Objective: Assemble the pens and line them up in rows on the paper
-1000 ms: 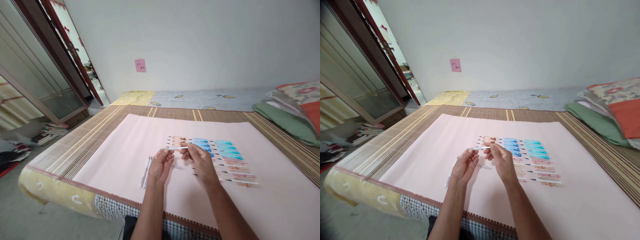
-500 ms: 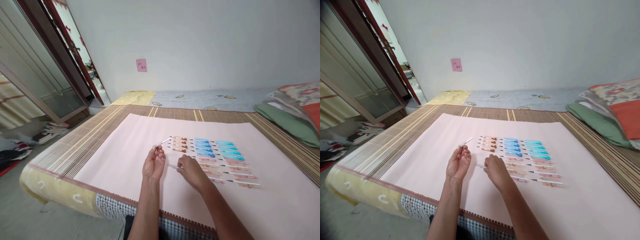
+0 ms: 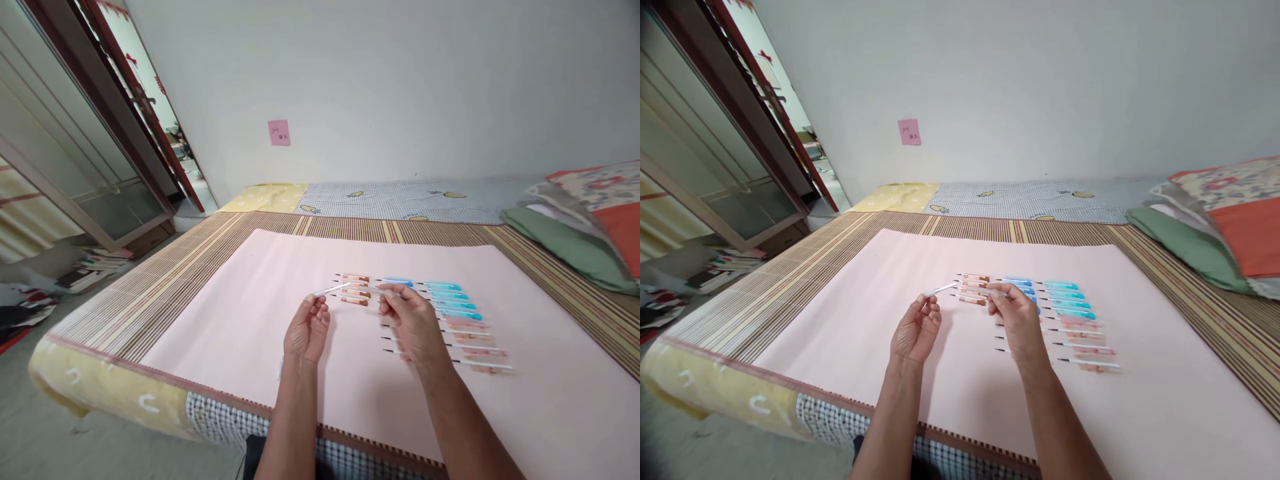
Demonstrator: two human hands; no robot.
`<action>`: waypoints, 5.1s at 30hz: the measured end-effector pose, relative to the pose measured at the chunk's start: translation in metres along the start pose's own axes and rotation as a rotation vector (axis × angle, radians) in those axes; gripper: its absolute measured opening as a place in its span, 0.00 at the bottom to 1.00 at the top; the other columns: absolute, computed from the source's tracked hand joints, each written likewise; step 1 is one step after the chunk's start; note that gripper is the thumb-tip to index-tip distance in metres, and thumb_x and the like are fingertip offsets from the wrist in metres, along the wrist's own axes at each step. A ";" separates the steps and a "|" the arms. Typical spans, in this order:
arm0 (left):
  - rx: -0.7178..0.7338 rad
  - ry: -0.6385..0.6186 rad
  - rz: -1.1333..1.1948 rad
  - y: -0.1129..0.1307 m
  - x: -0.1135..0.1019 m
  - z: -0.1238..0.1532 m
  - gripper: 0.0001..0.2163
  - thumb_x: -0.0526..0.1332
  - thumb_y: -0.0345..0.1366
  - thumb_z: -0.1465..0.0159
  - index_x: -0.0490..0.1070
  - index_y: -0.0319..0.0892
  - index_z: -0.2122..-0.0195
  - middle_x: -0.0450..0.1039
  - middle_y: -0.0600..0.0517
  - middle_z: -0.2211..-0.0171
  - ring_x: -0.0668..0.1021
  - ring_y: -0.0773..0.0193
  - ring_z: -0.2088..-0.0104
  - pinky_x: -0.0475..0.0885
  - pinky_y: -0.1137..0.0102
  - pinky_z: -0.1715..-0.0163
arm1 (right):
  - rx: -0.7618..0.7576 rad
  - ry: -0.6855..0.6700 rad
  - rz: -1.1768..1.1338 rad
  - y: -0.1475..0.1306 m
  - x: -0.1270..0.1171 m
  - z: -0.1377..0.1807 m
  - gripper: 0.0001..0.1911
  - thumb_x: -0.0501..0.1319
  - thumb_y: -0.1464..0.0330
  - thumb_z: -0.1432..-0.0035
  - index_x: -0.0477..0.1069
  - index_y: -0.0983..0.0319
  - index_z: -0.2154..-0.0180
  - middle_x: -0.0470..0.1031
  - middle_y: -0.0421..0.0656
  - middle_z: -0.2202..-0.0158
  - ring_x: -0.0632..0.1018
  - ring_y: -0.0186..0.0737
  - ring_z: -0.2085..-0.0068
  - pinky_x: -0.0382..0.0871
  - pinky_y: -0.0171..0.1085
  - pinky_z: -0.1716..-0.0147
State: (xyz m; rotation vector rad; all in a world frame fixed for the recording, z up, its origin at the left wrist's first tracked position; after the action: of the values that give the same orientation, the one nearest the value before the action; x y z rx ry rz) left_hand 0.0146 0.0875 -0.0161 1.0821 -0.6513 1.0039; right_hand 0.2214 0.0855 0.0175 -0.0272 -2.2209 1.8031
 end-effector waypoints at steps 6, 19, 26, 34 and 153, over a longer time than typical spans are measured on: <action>0.020 -0.007 -0.061 0.000 0.001 0.000 0.03 0.66 0.26 0.38 0.76 0.35 0.70 0.78 0.46 0.72 0.77 0.69 0.75 0.74 0.78 0.74 | -0.083 -0.012 0.116 -0.015 0.003 0.005 0.15 0.66 0.56 0.41 0.77 0.60 0.60 0.69 0.37 0.76 0.69 0.35 0.73 0.65 0.36 0.71; 0.040 -0.018 -0.109 0.002 0.001 0.001 0.03 0.70 0.27 0.43 0.76 0.36 0.71 0.78 0.48 0.73 0.77 0.70 0.75 0.74 0.78 0.75 | -0.121 -0.039 0.236 -0.030 0.000 0.008 0.14 0.64 0.57 0.39 0.77 0.60 0.59 0.68 0.36 0.76 0.68 0.35 0.73 0.63 0.35 0.71; 0.075 -0.079 -0.184 0.004 0.001 0.001 0.09 0.75 0.32 0.48 0.76 0.36 0.70 0.78 0.49 0.73 0.77 0.70 0.75 0.74 0.77 0.75 | -0.172 -0.111 0.343 -0.035 0.004 0.011 0.12 0.63 0.59 0.39 0.78 0.60 0.59 0.68 0.36 0.78 0.69 0.36 0.74 0.64 0.35 0.72; 0.074 -0.147 -0.313 0.002 0.006 0.005 0.16 0.78 0.38 0.53 0.74 0.38 0.71 0.76 0.52 0.75 0.76 0.71 0.75 0.73 0.78 0.74 | -0.208 -0.241 0.362 -0.032 0.014 0.013 0.10 0.63 0.61 0.37 0.78 0.59 0.58 0.74 0.39 0.68 0.72 0.36 0.70 0.66 0.35 0.69; 0.219 -0.044 -0.424 -0.002 0.007 0.004 0.19 0.80 0.43 0.57 0.73 0.38 0.78 0.73 0.53 0.77 0.75 0.70 0.73 0.64 0.75 0.73 | -0.408 -0.214 0.481 -0.023 0.044 0.027 0.05 0.64 0.66 0.37 0.76 0.58 0.59 0.79 0.45 0.60 0.79 0.44 0.56 0.75 0.40 0.58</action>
State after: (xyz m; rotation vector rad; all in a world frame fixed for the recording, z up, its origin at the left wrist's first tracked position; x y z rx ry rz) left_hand 0.0194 0.0859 -0.0101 1.3692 -0.3281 0.6932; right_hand 0.1762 0.0625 0.0442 -0.5121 -2.8968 1.5758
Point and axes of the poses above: each hand's wrist, its own z-axis away from the middle knuckle, its own x-axis out of the palm, y = z × x, the point moved 6 cm from there along -z, towards the middle knuckle
